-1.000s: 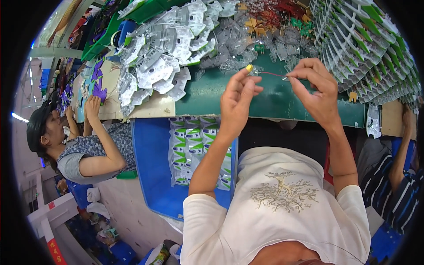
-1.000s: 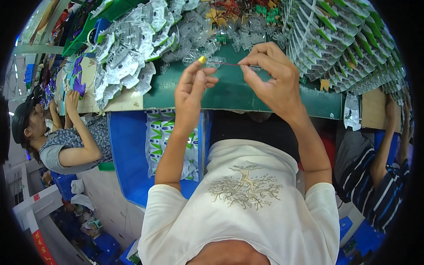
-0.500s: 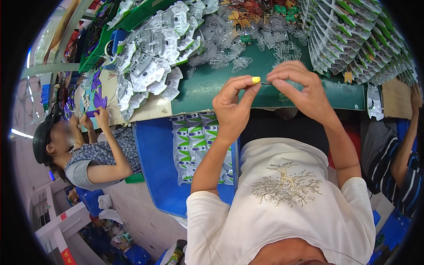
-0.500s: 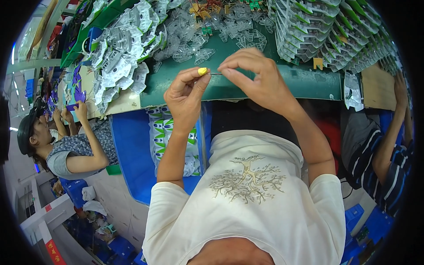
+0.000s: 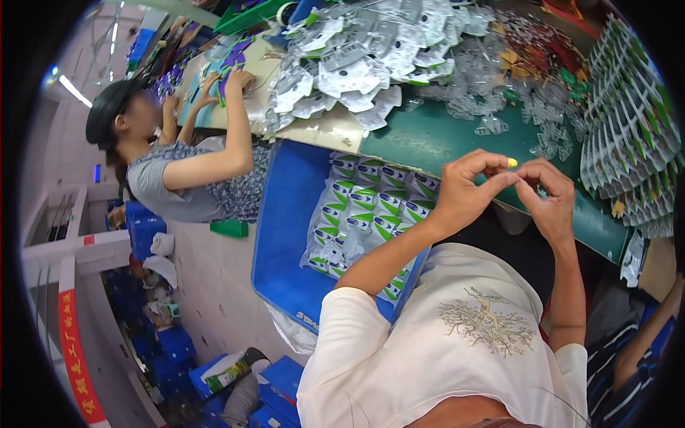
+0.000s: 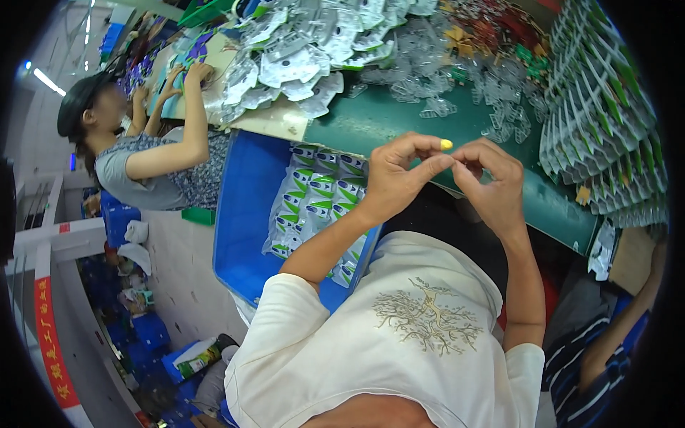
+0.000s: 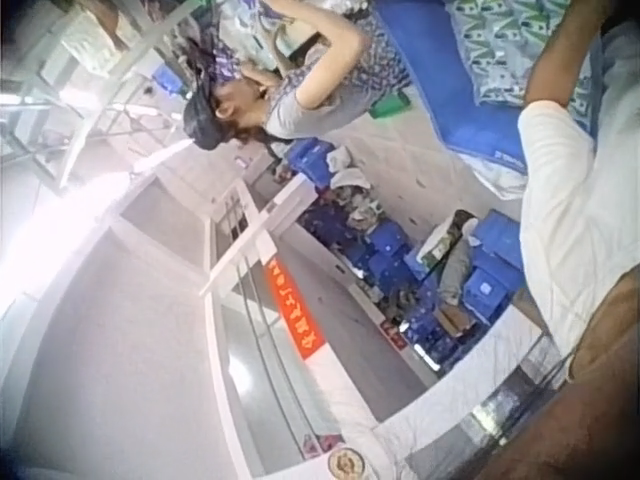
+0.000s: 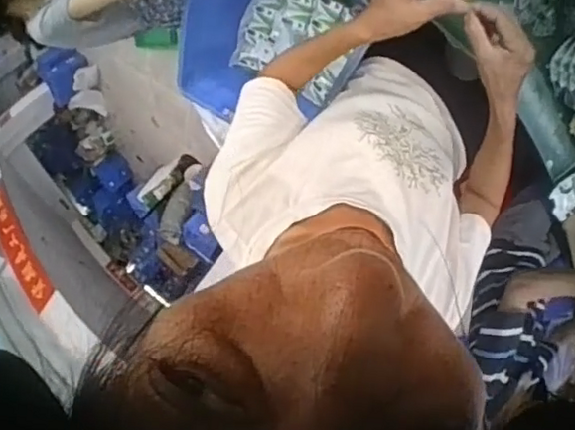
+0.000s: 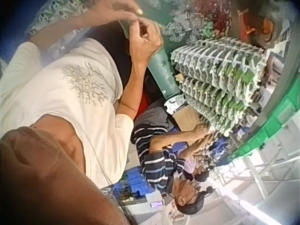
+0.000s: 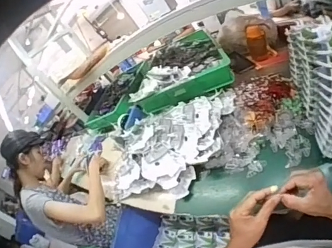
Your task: The person assembles toy components by inserting small circuit boards and wires into plastic housing pieces by hand, then placing the assembled units into a blue container.
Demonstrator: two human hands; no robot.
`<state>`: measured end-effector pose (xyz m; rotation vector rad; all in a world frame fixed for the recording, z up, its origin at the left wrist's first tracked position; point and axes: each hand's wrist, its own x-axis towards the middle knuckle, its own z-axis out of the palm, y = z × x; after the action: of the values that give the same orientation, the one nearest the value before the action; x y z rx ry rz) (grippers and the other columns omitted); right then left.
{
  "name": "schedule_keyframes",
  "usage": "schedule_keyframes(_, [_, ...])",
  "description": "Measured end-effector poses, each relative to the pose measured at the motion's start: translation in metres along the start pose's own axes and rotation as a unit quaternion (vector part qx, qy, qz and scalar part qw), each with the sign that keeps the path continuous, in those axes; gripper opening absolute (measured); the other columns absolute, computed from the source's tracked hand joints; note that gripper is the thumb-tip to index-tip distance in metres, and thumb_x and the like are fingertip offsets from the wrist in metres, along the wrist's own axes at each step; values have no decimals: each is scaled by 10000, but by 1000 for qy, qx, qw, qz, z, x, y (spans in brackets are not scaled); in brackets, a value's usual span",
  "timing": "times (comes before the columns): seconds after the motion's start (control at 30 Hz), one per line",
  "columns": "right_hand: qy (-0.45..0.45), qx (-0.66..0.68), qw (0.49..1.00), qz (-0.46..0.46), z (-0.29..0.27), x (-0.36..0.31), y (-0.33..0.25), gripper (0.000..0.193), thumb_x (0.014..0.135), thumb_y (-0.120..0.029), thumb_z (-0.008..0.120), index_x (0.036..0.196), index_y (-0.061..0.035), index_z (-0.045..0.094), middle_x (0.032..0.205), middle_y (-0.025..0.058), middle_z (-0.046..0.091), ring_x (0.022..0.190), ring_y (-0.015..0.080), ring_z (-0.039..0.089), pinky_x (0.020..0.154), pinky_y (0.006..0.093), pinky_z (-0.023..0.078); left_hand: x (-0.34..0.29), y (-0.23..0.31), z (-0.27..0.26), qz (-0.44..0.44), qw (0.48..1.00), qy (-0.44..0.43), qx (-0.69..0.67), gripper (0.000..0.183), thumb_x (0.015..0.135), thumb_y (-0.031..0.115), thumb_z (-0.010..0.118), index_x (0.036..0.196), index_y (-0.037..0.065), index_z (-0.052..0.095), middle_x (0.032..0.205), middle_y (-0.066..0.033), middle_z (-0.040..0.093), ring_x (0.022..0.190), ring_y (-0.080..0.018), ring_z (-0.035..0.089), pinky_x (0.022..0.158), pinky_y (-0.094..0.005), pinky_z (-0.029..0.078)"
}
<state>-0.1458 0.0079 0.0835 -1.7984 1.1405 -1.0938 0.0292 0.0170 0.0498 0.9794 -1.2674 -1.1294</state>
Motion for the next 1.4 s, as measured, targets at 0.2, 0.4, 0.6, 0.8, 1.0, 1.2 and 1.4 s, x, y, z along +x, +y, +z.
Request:
schedule_keyframes(0.2, [-102,74,991,53,2,0,14,118,777,15,758,886,-29,768,840,56,691,765,122,636,684,238,494,-8,1,-23,-214,959,-95,-161,233,868,81,745,1083,-5,714,865,-75,699,768,-92,635,712,-223,515])
schedule_keyframes(0.4, [-102,140,978,116,22,8,16,56,843,15,700,896,5,685,860,13,644,792,87,605,699,230,487,-3,12,-56,-288,924,-38,-250,326,903,83,698,1204,30,584,976,-81,672,858,-132,649,767,-249,528])
schedule_keyframes(0.6, [-11,184,975,124,-15,-1,21,36,919,-8,627,943,-24,607,882,-36,560,778,30,517,710,185,418,47,14,-206,205,743,316,554,344,779,109,690,1115,54,635,1077,-117,658,1127,-329,552,1027,-480,338])
schedule_keyframes(0.8, [-27,94,985,140,5,-10,9,55,898,-39,665,903,-13,617,813,-38,572,718,19,495,639,184,399,90,1,-282,113,623,219,743,192,734,180,720,925,162,703,1001,-28,671,1087,-225,570,1033,-546,251])
schedule_keyframes(1.0, [-17,106,981,159,-9,-14,19,77,894,-66,676,889,1,638,755,-57,581,603,-16,441,517,176,336,88,-5,-313,85,609,198,763,412,748,185,719,1155,183,657,1072,-23,673,1108,-228,571,1064,-594,202])
schedule_keyframes(1.2, [-27,96,977,191,-12,-16,26,88,901,-85,675,894,-4,642,761,-52,590,585,-18,438,506,178,332,107,-13,-317,47,601,148,784,353,760,153,676,1112,169,662,988,-15,682,1065,-222,584,1008,-556,269])
schedule_keyframes(1.4, [-23,114,978,171,-5,-23,31,76,901,-74,671,897,-5,638,754,-59,588,604,-24,457,511,180,341,99,-30,-343,46,710,189,677,458,706,136,643,1162,111,607,1062,-90,675,1020,-311,620,857,-504,374])
